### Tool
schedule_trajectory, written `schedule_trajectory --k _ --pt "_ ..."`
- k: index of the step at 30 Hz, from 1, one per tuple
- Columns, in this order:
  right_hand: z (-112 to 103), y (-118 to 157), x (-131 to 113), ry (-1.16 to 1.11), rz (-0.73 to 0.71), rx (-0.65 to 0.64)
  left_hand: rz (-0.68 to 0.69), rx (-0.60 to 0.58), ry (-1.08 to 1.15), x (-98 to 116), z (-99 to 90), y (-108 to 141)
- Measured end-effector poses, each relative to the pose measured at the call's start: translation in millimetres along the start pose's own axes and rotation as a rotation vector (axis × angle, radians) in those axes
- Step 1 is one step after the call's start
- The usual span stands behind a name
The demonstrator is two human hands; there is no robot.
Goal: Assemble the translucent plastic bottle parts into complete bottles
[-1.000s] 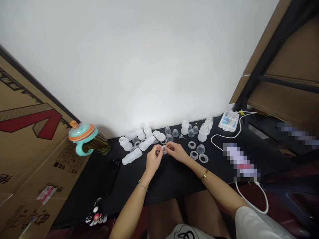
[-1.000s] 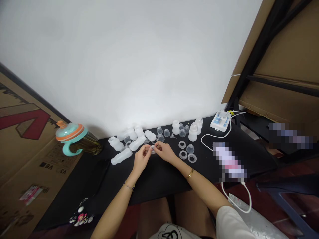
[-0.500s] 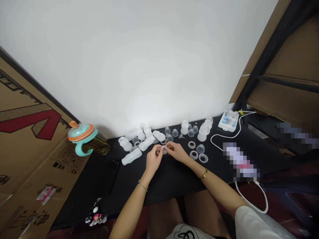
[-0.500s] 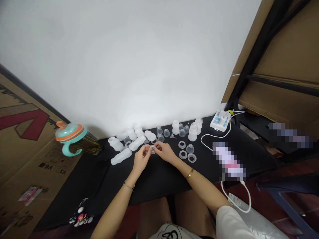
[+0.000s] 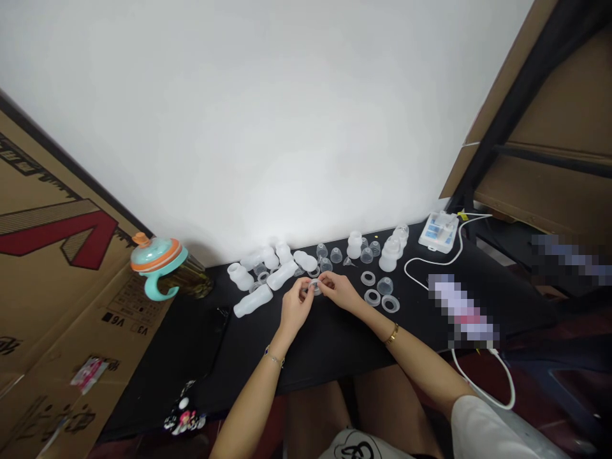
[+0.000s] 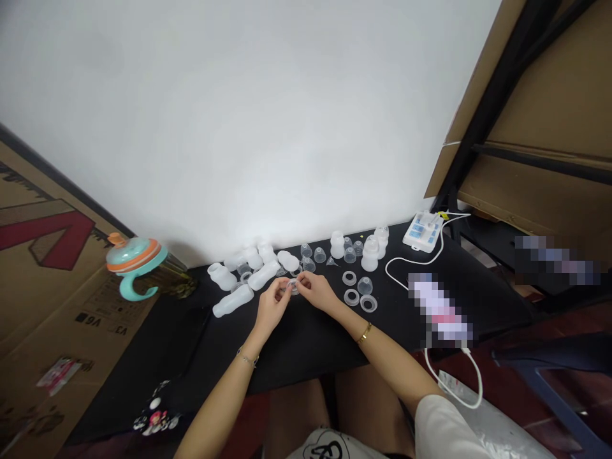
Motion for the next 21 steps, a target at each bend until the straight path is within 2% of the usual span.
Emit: schedule_trajectory --k 10,21 --pt "-1.0 -0.9 1.2 0.007 -0.003 0.004 0.0 -0.051 0.013 -3.7 3.9 -1.2" --pt "-1.8 -1.1 3.2 0.078 -0.022 0.025 -0.04 -0.039 0.031 -8.9 3.9 -1.5"
Point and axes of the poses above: each hand's wrist, its own y-axis away from the middle knuckle, its own z-axis out of the palm, x = y × z, the point moved 7 cm from there along -y, towards the middle knuckle, and after that the axes turned 1 degree about y, right-handed, at the moved point
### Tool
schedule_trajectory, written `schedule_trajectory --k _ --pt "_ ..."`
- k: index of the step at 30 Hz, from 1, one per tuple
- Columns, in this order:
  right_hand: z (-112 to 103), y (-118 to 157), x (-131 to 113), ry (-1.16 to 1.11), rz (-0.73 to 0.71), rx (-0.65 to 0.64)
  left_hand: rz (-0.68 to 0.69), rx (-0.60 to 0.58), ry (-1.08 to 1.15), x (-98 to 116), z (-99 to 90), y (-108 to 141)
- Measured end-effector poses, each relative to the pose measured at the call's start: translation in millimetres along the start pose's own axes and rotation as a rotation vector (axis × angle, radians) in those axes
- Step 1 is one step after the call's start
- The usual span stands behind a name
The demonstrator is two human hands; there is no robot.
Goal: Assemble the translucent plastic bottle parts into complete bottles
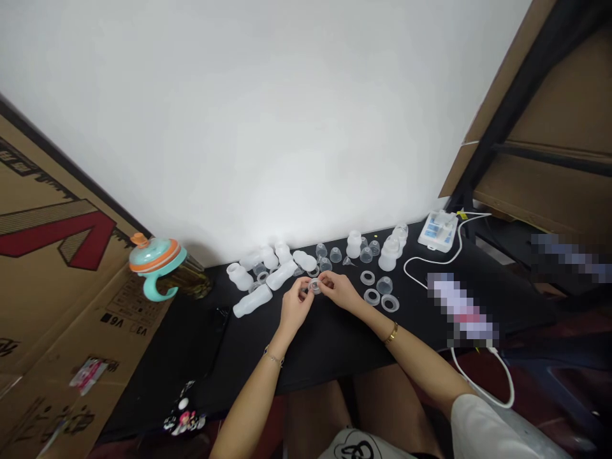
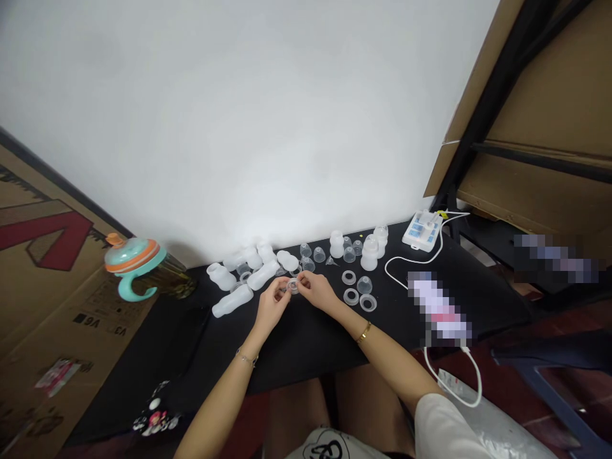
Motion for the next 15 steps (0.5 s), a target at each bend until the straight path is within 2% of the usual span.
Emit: schedule_trajectory --k 15 --pt "0.1 0.1 2.6 -0.033 0.011 0.005 -0.027 -0.052 0.068 -3.2 4.4 -0.5"
Point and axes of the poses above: each hand's wrist, its own y-axis away from the middle knuckle, its own z-axis out of the palm, x = y × z, the point moved 7 cm from there along -y, towards the middle knuckle, and after that the axes turned 1 degree about y, right-handed, at the moved point
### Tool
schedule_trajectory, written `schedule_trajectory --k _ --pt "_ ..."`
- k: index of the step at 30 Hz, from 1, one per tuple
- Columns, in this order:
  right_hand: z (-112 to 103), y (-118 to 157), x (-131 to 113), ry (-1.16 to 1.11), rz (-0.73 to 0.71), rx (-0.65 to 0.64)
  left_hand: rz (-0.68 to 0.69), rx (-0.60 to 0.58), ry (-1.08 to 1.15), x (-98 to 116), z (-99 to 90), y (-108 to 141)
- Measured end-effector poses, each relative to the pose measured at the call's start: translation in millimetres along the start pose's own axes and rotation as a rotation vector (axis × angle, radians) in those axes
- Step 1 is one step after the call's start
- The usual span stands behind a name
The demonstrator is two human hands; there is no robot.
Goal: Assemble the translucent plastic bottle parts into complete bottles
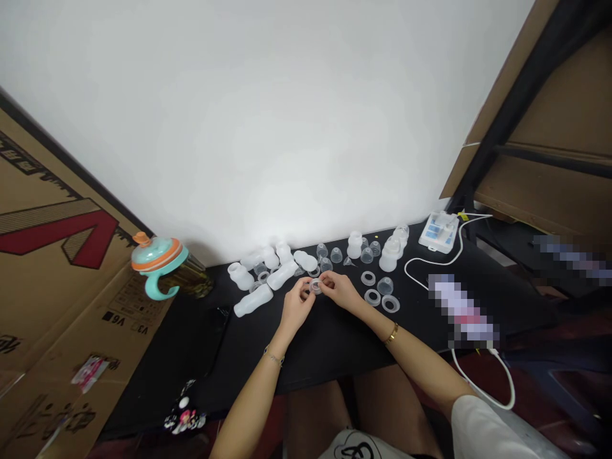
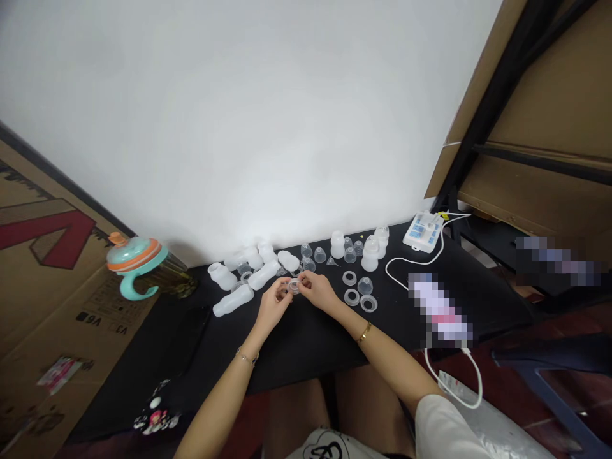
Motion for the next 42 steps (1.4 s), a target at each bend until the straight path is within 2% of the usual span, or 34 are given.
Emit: schedule_trajectory --k 18,29,42 --pt "3.8 2.5 -5.4 -0.06 -0.026 -0.066 -0.011 0.025 -0.052 -2.1 -2.2 0.0" --pt "1.4 2.2 -5.8 -0.021 -0.036 -0.03 0.029 -0.02 -0.022 9.0 1.0 1.6" --pt "2.2 2.9 -8.0 -0.017 -0.026 -0.04 0.014 -0.024 -0.026 3.0 1.9 1.4"
Point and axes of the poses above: each hand's wrist, its own y-axis away from the middle knuckle, its own z-axis out of the palm, x = y × z, the point moved 7 cm from there along -y, towards the middle knuckle, and after that the axes turned 1 degree about y, right-handed, at the moved point
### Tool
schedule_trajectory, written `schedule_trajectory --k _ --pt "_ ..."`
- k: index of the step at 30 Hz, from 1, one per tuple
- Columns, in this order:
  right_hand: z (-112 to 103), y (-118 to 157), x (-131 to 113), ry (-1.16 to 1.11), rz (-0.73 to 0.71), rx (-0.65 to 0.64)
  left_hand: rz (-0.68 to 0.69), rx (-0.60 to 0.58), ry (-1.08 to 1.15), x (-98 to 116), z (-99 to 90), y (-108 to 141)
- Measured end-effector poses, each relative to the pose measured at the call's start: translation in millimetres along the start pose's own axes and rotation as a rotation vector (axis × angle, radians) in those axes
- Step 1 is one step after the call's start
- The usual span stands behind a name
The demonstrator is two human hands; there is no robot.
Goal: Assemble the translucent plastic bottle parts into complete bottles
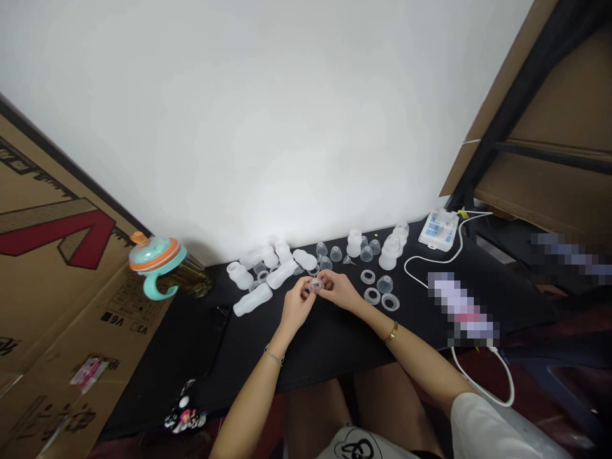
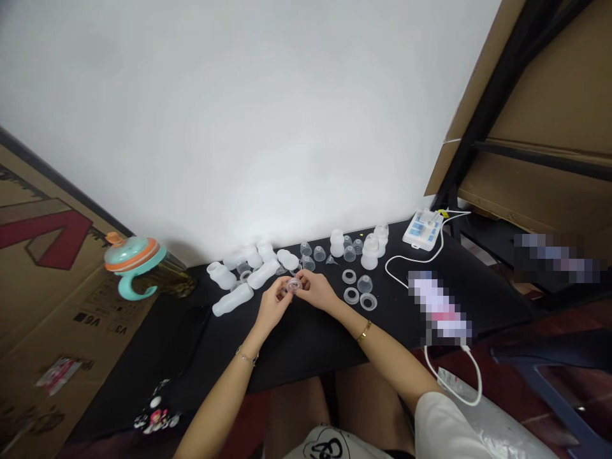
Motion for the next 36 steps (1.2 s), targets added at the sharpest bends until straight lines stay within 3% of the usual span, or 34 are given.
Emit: schedule_trajectory --k 36 --pt "-0.7 1.5 -4.3 0.069 -0.02 -0.001 0.003 0.043 -0.07 -0.6 -3.6 -0.1"
Point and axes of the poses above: each hand's wrist, its own y-axis away from the middle knuckle, its own z-axis out of the palm, x = y × z, the point moved 7 cm from there along -y, towards the middle knuckle, and after that the axes turned 1 degree about y, right-handed, at the moved point
